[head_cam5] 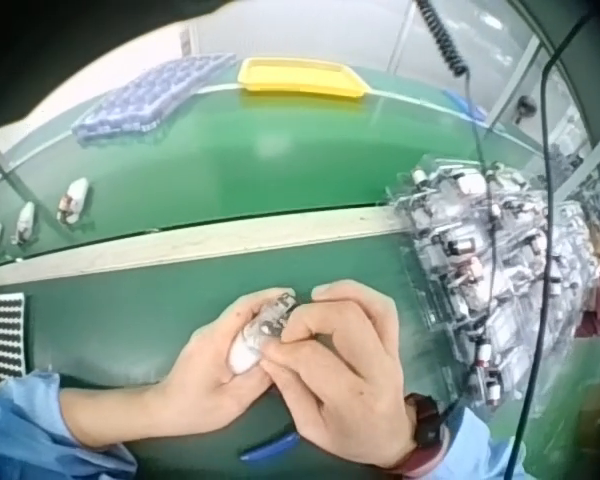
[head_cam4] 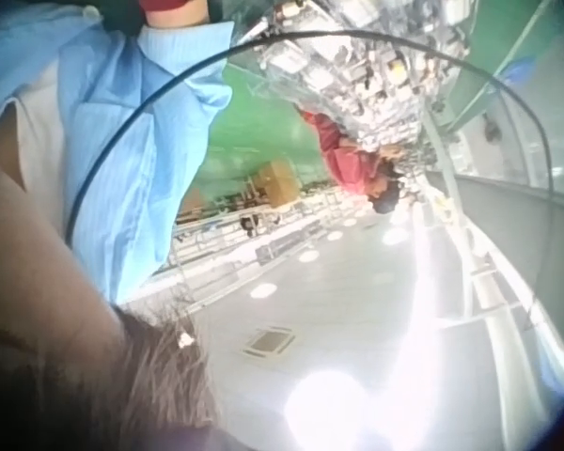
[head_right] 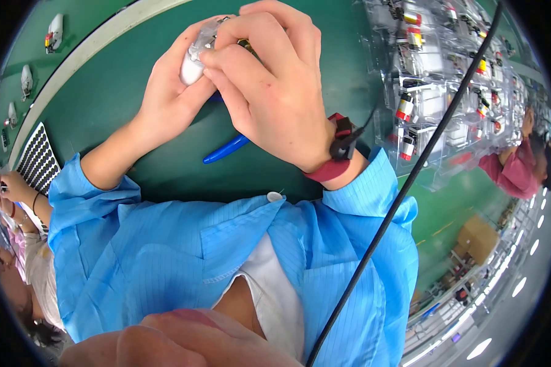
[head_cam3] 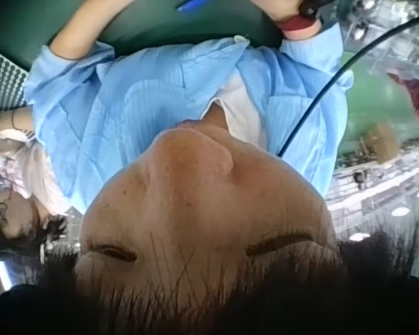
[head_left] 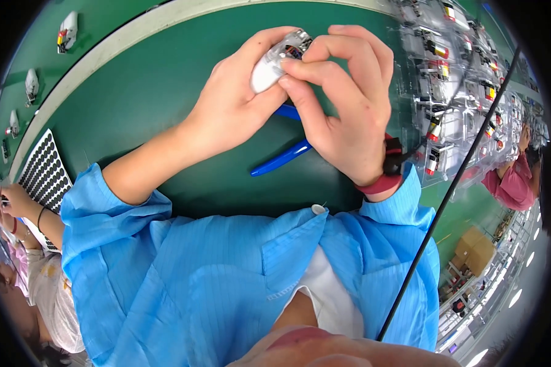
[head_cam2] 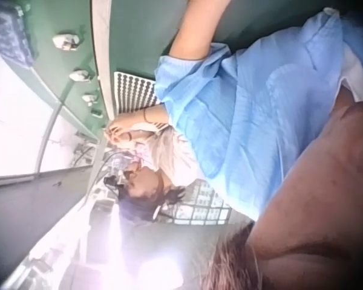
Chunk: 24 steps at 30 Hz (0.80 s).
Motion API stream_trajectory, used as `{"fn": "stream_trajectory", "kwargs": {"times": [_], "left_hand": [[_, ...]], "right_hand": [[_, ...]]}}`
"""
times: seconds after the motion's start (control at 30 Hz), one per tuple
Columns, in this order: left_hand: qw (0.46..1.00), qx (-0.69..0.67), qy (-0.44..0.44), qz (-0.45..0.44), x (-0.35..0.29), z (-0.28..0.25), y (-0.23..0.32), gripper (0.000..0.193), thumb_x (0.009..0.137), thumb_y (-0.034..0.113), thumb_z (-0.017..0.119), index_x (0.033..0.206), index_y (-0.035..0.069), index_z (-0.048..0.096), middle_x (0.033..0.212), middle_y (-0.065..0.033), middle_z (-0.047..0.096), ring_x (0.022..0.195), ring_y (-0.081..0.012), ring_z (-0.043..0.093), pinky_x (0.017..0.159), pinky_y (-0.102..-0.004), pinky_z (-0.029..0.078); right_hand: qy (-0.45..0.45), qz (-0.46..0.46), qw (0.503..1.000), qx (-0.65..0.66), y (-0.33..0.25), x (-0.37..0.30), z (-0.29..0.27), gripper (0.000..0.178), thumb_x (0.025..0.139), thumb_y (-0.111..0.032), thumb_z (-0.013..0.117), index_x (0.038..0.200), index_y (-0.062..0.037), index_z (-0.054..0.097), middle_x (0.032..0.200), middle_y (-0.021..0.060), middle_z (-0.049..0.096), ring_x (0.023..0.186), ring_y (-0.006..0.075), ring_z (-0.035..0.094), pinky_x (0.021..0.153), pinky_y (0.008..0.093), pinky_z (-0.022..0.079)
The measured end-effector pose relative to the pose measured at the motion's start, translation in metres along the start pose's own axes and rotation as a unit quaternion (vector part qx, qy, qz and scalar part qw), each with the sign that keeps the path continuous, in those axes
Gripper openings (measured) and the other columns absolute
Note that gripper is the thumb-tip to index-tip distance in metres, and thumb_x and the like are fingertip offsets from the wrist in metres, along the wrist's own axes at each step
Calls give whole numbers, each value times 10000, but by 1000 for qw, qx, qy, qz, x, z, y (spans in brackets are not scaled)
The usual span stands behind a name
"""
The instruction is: The person assembles electronic components by hand, taking circuit boards and plastic casings from a storage tray and joining them together with pliers and a blue plastic tool. The assembled components are then tested.
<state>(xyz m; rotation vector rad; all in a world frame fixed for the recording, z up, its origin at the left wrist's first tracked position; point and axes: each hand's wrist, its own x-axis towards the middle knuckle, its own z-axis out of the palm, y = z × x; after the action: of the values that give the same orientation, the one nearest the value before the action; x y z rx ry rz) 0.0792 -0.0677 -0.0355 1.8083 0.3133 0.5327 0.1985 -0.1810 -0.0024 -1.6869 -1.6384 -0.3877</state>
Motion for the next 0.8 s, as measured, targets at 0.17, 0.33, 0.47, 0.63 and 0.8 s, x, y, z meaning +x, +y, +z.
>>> {"fn": "stream_trajectory", "kwargs": {"times": [0.17, 0.33, 0.47, 0.63, 0.8], "left_hand": [[1000, -5, -5, -7, -1, -1, -1, 482, 819, 69, 583, 1284, 34, 461, 1108, -142, 623, 975, -260, 636, 818, -335, 510], [1000, -9, -10, 2, -1, -2, -1, 481, 823, 70, 589, 1284, 35, 460, 1111, -134, 623, 975, -254, 636, 820, -331, 508], [1000, 4, -11, 6, 4, 0, 4, 483, 825, 69, 595, 1288, 43, 460, 1114, -126, 624, 989, -258, 632, 834, -334, 503], [1000, 16, 19, 1, 2, 1, 2, 494, 822, 64, 598, 1295, 51, 457, 1117, -134, 619, 1000, -257, 627, 849, -340, 496], [997, 7, 54, 47, 3, -3, -4, 552, 807, 39, 584, 1334, 58, 422, 1157, -145, 580, 1021, -261, 605, 866, -337, 484]], "right_hand": [[-29, 47, 998, 1, -3, 1, -2, 259, 662, -78, 768, 912, -116, 709, 952, 24, 573, 1003, 279, 508, 849, 363, 430], [-10, 29, 997, 77, -7, 7, -6, 258, 654, -51, 765, 900, -99, 705, 936, 24, 578, 994, 290, 530, 823, 358, 450], [-24, 11, 998, 62, -6, 9, -7, 260, 644, -16, 759, 886, -91, 701, 925, 25, 581, 988, 295, 549, 804, 354, 461], [-52, 30, 997, 48, 6, 5, -3, 257, 692, -27, 733, 937, -101, 714, 907, 28, 572, 969, 253, 522, 821, 334, 433], [-38, 166, 966, 194, 1, 2, -1, 248, 734, -41, 713, 970, -118, 724, 876, 15, 548, 919, 203, 485, 820, 299, 398]]}}
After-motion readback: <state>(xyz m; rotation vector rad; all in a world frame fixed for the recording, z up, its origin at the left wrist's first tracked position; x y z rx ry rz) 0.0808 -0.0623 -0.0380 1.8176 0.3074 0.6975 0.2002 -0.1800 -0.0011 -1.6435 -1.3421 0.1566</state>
